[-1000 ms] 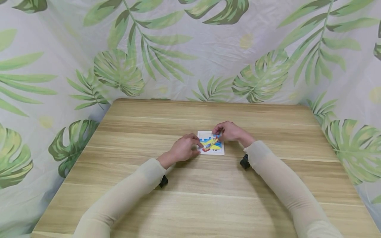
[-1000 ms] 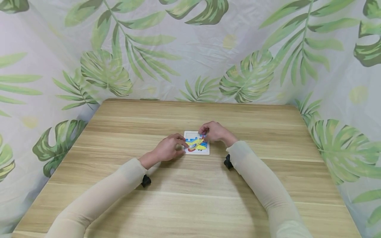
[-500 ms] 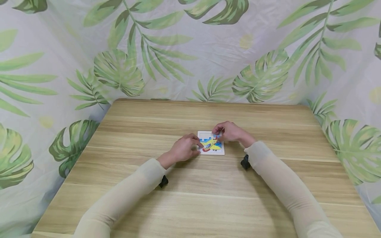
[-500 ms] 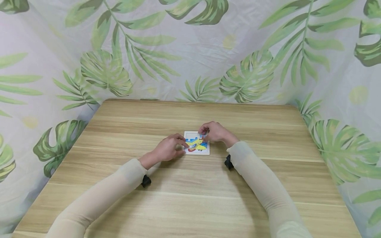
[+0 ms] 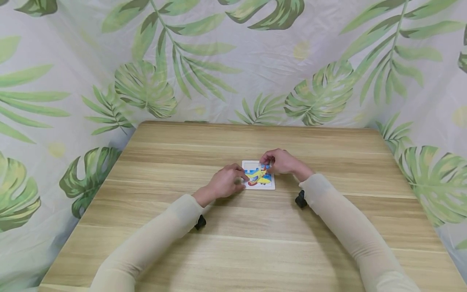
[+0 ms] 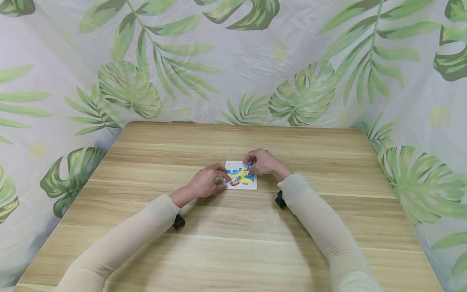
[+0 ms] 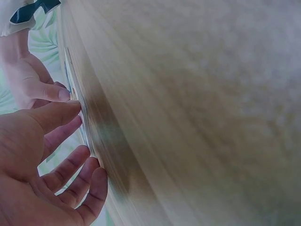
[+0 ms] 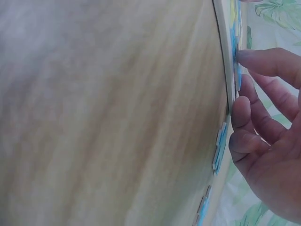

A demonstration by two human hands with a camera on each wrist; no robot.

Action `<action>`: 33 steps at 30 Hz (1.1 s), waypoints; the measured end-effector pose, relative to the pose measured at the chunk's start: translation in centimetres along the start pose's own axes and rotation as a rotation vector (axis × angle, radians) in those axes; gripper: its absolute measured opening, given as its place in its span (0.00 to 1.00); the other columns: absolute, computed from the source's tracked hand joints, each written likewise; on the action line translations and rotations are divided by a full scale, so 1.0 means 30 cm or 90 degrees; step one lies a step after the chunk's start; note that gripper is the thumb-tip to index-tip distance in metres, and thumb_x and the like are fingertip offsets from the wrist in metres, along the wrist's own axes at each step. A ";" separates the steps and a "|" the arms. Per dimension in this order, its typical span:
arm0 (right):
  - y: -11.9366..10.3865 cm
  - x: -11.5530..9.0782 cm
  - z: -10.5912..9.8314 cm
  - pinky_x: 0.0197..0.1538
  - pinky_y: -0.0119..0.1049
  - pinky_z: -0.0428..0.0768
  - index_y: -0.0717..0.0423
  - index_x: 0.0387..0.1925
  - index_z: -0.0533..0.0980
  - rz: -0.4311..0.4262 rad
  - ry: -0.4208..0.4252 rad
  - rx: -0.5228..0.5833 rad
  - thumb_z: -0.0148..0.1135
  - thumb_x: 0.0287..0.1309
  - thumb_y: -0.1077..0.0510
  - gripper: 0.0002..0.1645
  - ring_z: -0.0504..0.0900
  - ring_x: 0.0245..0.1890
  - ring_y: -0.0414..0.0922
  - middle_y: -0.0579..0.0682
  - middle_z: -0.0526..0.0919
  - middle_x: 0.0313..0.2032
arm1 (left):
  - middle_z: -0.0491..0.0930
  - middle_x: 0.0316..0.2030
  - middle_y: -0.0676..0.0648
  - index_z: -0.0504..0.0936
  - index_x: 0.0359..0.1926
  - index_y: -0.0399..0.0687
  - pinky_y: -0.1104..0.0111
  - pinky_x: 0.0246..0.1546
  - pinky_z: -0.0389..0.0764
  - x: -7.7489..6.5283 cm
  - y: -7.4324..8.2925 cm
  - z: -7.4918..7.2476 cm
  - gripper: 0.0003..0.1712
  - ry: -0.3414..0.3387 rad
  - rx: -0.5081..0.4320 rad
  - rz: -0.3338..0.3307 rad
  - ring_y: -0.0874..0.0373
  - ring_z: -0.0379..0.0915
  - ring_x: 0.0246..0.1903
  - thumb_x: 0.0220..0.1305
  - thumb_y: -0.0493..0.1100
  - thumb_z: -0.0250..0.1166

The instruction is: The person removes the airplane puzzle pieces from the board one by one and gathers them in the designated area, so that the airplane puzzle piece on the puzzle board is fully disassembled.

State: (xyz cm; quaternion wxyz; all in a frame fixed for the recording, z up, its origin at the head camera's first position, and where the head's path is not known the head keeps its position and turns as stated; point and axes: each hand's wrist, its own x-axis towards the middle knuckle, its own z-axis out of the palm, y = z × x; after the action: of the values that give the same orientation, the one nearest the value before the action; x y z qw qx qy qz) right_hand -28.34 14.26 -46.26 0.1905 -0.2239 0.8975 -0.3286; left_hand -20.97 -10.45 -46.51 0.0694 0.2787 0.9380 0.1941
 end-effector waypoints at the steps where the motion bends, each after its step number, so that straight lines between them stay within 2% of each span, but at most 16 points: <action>1: 0.000 0.000 0.001 0.47 0.35 0.75 0.53 0.45 0.82 -0.001 0.004 -0.002 0.71 0.50 0.66 0.18 0.78 0.41 0.45 0.49 0.84 0.41 | 0.80 0.56 0.44 0.89 0.48 0.53 0.57 0.60 0.79 0.000 0.000 0.000 0.13 0.002 -0.001 0.001 0.50 0.76 0.57 0.61 0.44 0.73; 9: 0.000 0.003 -0.001 0.46 0.35 0.77 0.55 0.45 0.82 -0.004 0.019 0.005 0.69 0.51 0.67 0.17 0.78 0.40 0.44 0.50 0.84 0.39 | 0.80 0.56 0.44 0.89 0.47 0.53 0.57 0.60 0.78 0.001 -0.003 0.000 0.13 0.004 0.002 0.006 0.50 0.76 0.57 0.61 0.44 0.72; 15: -0.004 0.004 -0.006 0.47 0.35 0.77 0.53 0.44 0.83 0.016 0.020 0.003 0.70 0.51 0.67 0.17 0.78 0.40 0.44 0.49 0.84 0.38 | 0.80 0.56 0.44 0.89 0.48 0.53 0.57 0.60 0.78 0.001 -0.003 0.000 0.13 0.004 0.002 0.005 0.50 0.76 0.57 0.61 0.44 0.72; 22: -0.004 0.008 -0.010 0.50 0.37 0.77 0.55 0.45 0.82 0.043 0.010 0.063 0.69 0.54 0.67 0.16 0.79 0.43 0.46 0.52 0.84 0.41 | 0.80 0.55 0.45 0.89 0.48 0.52 0.58 0.59 0.79 -0.001 0.000 0.003 0.13 0.002 0.001 0.001 0.51 0.76 0.56 0.61 0.44 0.72; 26: 0.002 0.009 -0.015 0.47 0.34 0.76 0.57 0.48 0.81 0.056 0.012 0.105 0.67 0.57 0.67 0.16 0.79 0.42 0.45 0.53 0.84 0.40 | 0.80 0.56 0.45 0.89 0.48 0.53 0.58 0.59 0.79 -0.001 0.000 0.004 0.13 0.001 0.002 -0.004 0.51 0.76 0.56 0.61 0.44 0.72; 33: -0.001 -0.003 -0.029 0.44 0.33 0.77 0.59 0.53 0.78 0.049 0.025 0.123 0.67 0.60 0.63 0.18 0.80 0.41 0.44 0.53 0.84 0.40 | 0.80 0.55 0.45 0.89 0.47 0.53 0.58 0.58 0.79 0.000 -0.001 0.003 0.13 0.005 0.003 0.000 0.51 0.76 0.55 0.61 0.44 0.73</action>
State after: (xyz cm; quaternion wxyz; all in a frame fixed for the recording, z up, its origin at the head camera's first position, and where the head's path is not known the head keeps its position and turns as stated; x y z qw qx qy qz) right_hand -28.68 14.72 -45.61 0.2061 -0.1632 0.8733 -0.4102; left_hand -20.95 -10.43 -46.61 0.0652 0.2779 0.9388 0.1929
